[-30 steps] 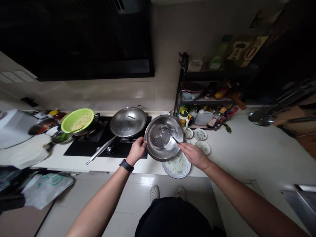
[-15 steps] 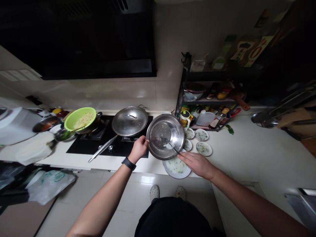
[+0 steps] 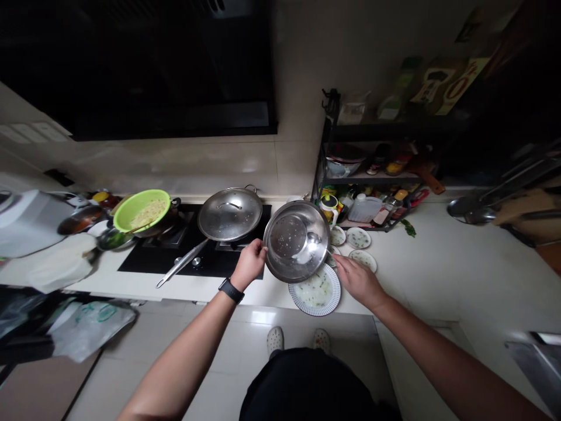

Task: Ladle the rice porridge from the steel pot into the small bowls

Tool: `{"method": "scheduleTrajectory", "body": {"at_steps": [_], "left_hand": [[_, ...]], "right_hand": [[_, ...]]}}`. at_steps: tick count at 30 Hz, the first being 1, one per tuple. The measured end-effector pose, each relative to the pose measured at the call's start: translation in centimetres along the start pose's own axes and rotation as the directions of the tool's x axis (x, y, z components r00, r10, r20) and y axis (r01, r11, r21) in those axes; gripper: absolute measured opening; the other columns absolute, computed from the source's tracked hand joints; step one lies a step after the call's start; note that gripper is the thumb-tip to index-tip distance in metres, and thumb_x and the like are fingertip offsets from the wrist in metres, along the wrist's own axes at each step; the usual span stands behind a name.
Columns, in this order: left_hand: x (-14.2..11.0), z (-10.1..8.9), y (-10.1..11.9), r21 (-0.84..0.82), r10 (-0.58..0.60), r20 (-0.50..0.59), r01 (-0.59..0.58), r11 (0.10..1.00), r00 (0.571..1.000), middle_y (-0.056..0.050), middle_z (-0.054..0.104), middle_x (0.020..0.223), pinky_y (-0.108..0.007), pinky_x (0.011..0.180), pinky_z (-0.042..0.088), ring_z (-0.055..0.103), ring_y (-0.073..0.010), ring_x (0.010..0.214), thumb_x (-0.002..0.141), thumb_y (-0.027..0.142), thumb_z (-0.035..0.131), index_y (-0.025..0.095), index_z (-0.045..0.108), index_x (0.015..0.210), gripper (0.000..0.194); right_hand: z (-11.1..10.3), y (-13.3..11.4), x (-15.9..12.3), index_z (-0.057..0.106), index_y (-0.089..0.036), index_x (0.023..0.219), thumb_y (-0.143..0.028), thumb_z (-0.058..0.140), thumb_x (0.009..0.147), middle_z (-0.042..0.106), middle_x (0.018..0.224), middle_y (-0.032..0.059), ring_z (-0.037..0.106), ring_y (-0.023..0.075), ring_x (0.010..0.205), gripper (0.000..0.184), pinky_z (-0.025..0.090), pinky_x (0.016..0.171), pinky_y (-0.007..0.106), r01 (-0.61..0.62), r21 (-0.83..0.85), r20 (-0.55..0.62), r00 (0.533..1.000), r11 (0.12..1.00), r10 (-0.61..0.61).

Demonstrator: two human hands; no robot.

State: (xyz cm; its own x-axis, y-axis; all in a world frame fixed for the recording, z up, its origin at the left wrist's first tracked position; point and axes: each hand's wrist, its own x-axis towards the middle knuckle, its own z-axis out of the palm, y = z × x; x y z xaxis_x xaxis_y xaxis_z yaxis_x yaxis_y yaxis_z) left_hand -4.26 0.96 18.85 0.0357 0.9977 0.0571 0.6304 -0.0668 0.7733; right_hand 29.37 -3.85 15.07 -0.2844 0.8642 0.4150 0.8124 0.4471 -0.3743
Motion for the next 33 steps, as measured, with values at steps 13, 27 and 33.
{"method": "scheduleTrajectory", "body": {"at_steps": [13, 27, 33], "left_hand": [[-0.1, 1.4, -0.2, 0.064, -0.022, -0.086, 0.027, 0.998, 0.996, 0.001, 0.056, 0.064, -0.026, 0.06, 0.033, 0.053, -0.0159, 0.061, 0.09, 0.022, 0.055, 0.022, 0.051, 0.075, 0.016], [0.3, 2.2, -3.2, -0.201, -0.143, -0.11, 0.119, 0.972, 0.984, 0.003, 0.053, 0.06, -0.024, 0.058, 0.04, 0.052, -0.0149, 0.058, 0.087, 0.034, 0.057, 0.023, 0.048, 0.07, 0.022], [0.8, 3.0, -4.8, -0.196, -0.198, -0.184, 0.161, 0.967, 0.963, 0.001, 0.057, 0.063, -0.027, 0.06, 0.042, 0.056, -0.0176, 0.061, 0.086, 0.036, 0.058, 0.023, 0.052, 0.072, 0.02]], "right_hand": [[4.9, -5.8, -0.7, 0.064, -0.018, 0.097, -0.048, 0.066, 0.082, 0.077, 0.074, 0.0081, 0.075, 0.0238, 0.067, 0.033, 0.064, 0.066, 0.036, -0.557, 0.831, 0.316, 0.487, 0.01, 0.814], [-4.3, -3.5, -1.9, 0.066, -0.015, 0.111, -0.05, 0.065, 0.088, 0.079, 0.081, 0.009, 0.076, 0.0228, 0.069, 0.042, 0.065, 0.07, 0.038, -0.567, 0.758, 0.17, 0.648, 0.322, 0.742], [-5.4, -1.9, -8.2, 0.07, -0.02, 0.118, -0.036, 0.05, 0.099, 0.08, 0.097, 0.0086, 0.077, 0.0213, 0.088, 0.032, 0.064, 0.083, 0.033, -0.369, 0.344, 0.122, 0.929, 0.863, 0.349]]}}
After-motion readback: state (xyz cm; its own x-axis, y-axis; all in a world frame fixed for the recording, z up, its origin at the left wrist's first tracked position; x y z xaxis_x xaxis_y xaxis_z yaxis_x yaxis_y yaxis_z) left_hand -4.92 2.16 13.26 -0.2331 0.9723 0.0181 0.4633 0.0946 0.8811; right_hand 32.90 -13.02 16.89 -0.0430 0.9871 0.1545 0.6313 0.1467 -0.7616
